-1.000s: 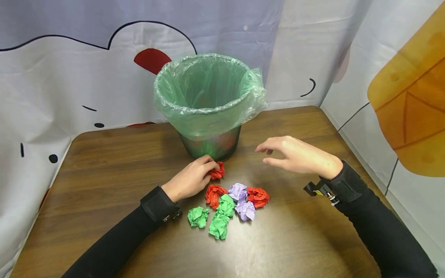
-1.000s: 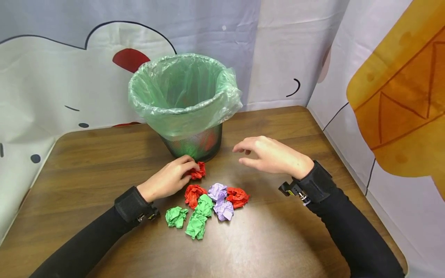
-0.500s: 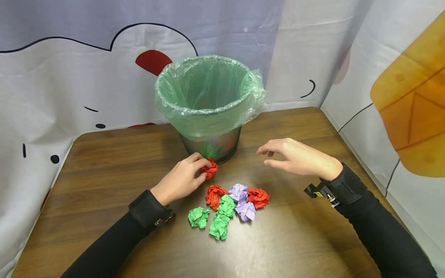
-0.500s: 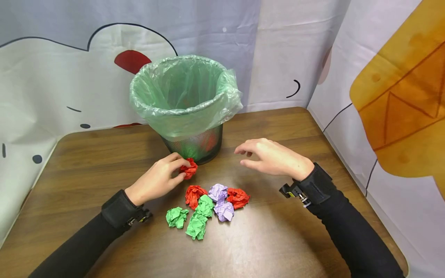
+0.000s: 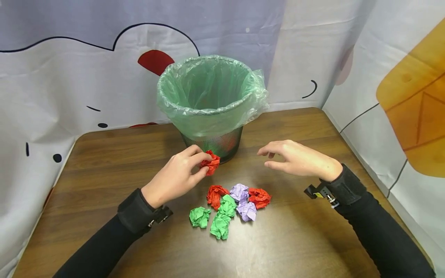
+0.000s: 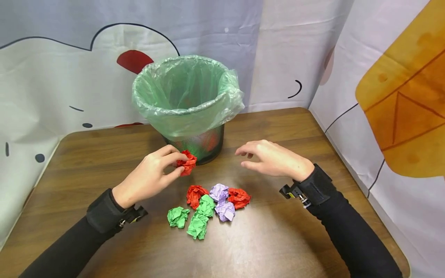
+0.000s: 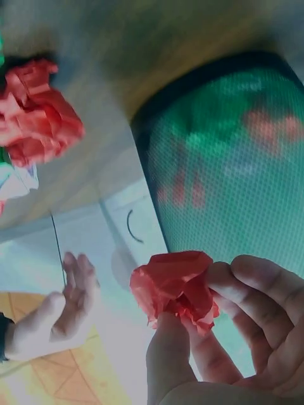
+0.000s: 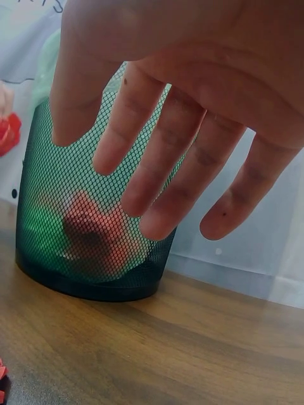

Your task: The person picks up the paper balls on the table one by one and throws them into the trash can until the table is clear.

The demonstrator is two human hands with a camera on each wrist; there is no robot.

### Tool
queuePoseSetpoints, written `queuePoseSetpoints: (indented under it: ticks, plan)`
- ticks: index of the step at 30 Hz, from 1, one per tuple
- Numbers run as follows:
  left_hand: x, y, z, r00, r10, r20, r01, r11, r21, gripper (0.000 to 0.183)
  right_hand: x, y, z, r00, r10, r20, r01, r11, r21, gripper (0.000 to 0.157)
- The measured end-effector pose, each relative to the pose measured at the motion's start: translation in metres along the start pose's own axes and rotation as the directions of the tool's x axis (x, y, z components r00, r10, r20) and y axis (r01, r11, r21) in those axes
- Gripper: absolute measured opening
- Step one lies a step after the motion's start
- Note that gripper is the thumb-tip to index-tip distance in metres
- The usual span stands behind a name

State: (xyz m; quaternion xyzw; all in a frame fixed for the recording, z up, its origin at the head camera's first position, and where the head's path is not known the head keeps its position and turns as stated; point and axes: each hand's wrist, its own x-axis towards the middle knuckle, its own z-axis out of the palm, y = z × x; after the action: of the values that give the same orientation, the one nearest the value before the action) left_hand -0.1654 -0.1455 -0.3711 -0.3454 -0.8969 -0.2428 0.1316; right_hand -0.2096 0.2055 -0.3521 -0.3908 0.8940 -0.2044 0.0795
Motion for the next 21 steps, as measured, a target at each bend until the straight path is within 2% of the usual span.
queuePoseSetpoints:
  ticks: [6, 12, 16, 21]
  plan:
    - [0.004, 0.009, -0.016, 0.994, 0.056, -0.09, -0.055, 0.998, 0.008, 0.014, -0.001, 0.001, 0.0, 1.0, 0.008, -0.002, -0.008, 1.0, -0.002, 0.034]
    - [0.01, 0.016, -0.031, 0.972, 0.122, -0.203, -0.127, 0.992, -0.014, 0.013, -0.001, 0.001, 0.001, 1.0, 0.012, -0.001, -0.012, 1.0, 0.003, 0.034]
    - [0.014, 0.019, -0.043, 0.945, 0.166, -0.281, -0.184, 0.982, -0.04, 0.015, -0.001, 0.002, 0.001, 1.0, 0.008, -0.001, -0.008, 1.0, 0.003, 0.034]
    - [0.021, 0.021, -0.059, 0.89, 0.22, -0.4, -0.253, 0.967, -0.031, 0.02, -0.002, 0.002, 0.001, 1.0, 0.01, -0.003, -0.01, 1.0, 0.005, 0.034]
